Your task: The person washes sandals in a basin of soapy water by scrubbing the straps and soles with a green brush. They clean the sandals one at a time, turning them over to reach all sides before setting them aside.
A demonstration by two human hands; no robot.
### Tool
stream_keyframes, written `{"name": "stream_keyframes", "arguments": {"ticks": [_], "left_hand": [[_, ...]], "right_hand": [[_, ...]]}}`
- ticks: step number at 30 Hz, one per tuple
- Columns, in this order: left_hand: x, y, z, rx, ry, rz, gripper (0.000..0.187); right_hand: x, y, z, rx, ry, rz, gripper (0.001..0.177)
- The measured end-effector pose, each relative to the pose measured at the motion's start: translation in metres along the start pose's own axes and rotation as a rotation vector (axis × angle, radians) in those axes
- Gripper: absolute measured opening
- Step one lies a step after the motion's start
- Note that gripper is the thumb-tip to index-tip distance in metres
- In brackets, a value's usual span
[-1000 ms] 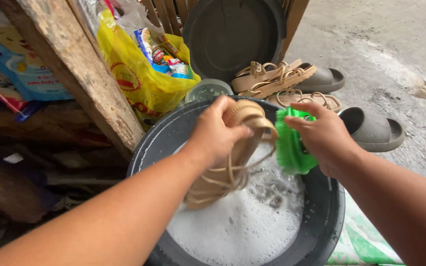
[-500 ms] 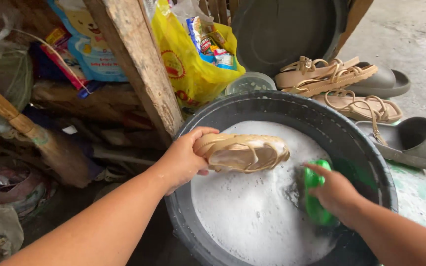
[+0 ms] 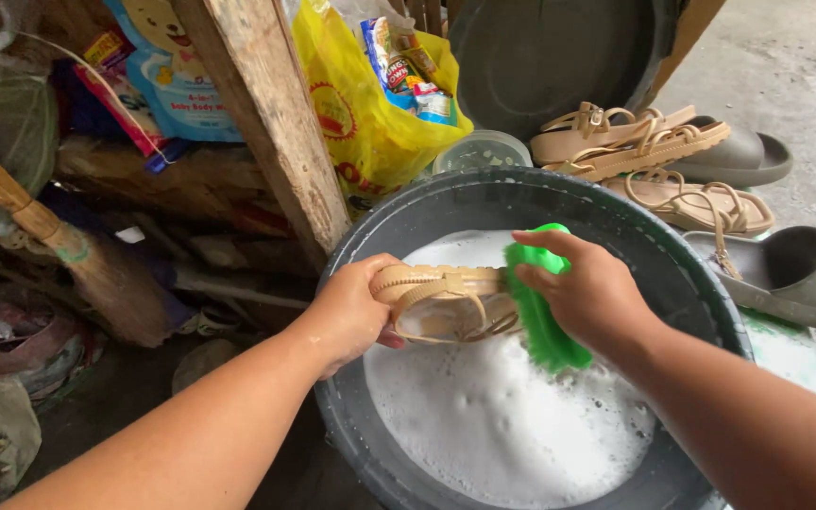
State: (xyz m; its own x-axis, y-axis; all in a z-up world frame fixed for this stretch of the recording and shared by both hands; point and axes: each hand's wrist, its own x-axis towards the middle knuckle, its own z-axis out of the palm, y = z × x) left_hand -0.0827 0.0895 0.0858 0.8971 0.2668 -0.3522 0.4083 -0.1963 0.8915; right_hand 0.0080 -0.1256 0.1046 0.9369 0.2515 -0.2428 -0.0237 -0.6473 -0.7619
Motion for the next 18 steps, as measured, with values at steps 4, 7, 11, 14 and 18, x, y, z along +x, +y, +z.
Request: {"name": "stream_keyframes", "arguments": {"ticks": [4,7,11,14,18], "left_hand": [[0.006,0.002,0.001,0.054,-0.006,0.056,0.040],[0.010,0.004,0.002,0.105,-0.023,0.127,0.038],[0.002,0.004,0.004,0.101,0.032,0.084,0.036],[0.002,0.009,0.006,0.097,0.051,0.070,0.034],[0.005,0.012,0.009,0.093,0.052,0.049,0.029]], "right_hand": [[-0.013,-0.017,0.006,-0.059,-0.034,-0.053,0.038],[-0.022,-0.019,0.009,-0.079,-0.069,-0.444,0.040],[-0.005,0.013,-0.004,-0.210,-0.016,-0.079,0.038],[-0.002,0.019,-0.007,-0.270,0.058,-0.022,0.038],[-0.024,-0.007,0.013,-0.223,0.025,-0.375,0.042]]}}
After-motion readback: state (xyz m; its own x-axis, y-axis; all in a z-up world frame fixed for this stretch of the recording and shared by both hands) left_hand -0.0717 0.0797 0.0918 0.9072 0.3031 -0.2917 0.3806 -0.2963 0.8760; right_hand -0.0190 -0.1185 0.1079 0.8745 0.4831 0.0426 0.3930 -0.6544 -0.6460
